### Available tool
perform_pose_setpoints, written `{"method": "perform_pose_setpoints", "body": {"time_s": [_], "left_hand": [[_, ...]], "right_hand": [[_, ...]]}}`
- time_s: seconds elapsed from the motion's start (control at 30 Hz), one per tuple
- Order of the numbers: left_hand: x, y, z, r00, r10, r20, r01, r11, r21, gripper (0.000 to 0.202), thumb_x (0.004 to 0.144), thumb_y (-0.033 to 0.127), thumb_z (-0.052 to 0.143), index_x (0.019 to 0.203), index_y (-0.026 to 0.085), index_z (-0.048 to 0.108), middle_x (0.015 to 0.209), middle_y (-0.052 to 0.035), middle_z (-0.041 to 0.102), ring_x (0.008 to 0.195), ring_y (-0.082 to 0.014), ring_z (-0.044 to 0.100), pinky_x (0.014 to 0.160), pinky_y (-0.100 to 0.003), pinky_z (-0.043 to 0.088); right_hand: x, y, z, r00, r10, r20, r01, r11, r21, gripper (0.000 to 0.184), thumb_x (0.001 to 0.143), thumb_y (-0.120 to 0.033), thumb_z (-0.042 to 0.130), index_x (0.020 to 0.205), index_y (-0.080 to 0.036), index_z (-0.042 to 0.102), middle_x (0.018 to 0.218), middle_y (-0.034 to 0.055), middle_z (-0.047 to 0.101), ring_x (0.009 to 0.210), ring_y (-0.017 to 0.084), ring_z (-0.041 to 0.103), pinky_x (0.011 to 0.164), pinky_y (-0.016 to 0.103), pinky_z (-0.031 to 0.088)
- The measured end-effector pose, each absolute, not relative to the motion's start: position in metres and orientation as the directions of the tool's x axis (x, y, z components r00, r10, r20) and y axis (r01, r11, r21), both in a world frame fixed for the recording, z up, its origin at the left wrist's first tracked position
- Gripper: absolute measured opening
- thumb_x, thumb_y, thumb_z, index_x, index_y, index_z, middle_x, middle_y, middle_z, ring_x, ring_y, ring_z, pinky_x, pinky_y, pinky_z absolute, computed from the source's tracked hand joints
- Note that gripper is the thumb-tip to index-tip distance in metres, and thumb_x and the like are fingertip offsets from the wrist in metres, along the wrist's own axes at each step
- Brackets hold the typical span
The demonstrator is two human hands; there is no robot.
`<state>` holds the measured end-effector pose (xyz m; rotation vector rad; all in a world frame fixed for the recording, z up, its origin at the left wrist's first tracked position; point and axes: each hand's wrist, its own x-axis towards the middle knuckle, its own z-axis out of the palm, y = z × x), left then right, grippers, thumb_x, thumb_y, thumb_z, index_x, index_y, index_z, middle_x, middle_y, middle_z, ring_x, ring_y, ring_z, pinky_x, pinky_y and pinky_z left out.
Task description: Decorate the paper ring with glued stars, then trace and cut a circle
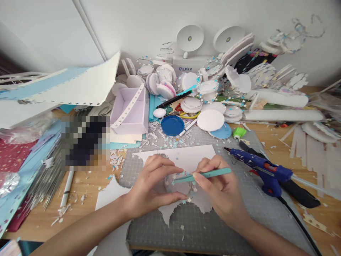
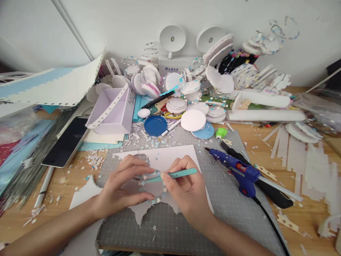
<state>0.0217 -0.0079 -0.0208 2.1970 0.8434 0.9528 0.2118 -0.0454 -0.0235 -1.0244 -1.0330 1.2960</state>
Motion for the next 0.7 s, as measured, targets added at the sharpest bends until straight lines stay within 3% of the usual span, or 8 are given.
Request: {"method": "perform_pose_setpoints", "body": {"time_s": [0.2,0.53,0.7], "left_hand": [[0.021,-0.008,-0.021,0.543,0.730,0.415,0.302,-0.631,0.715,0.044,0.073,0.041,0.076,0.109,0.019,0.063,0.097,-0.0082,0.063,0.090,-0.0220,0.057,0.079,-0.034,0.045],[0.022,-0.007,-0.021,0.526,0.721,0.451,0.269,-0.644,0.716,0.043,0.072,0.037,0.078,0.108,0.019,0.064,0.095,-0.0080,0.065,0.088,-0.0221,0.059,0.078,-0.035,0.045],[0.022,-0.007,-0.022,0.534,0.705,0.466,0.250,-0.658,0.710,0.043,0.072,0.034,0.079,0.109,0.018,0.063,0.096,-0.0080,0.066,0.087,-0.0218,0.059,0.079,-0.036,0.044]], "right_hand": [[0.218,-0.041,-0.023,0.089,0.996,0.021,-0.275,0.045,-0.960,0.014,0.082,-0.018,0.065,0.080,-0.024,0.052,0.074,-0.0021,0.048,0.066,0.013,0.046,0.059,0.028,0.038],[0.229,-0.024,-0.012,0.213,0.976,-0.040,-0.373,0.044,-0.927,0.018,0.074,-0.023,0.070,0.070,-0.023,0.053,0.060,-0.0034,0.043,0.055,0.012,0.037,0.052,0.028,0.031],[0.234,-0.019,-0.018,0.306,0.952,-0.028,-0.328,0.078,-0.942,0.017,0.072,-0.023,0.074,0.074,-0.023,0.058,0.069,-0.0021,0.052,0.057,0.011,0.043,0.054,0.028,0.036]]}}
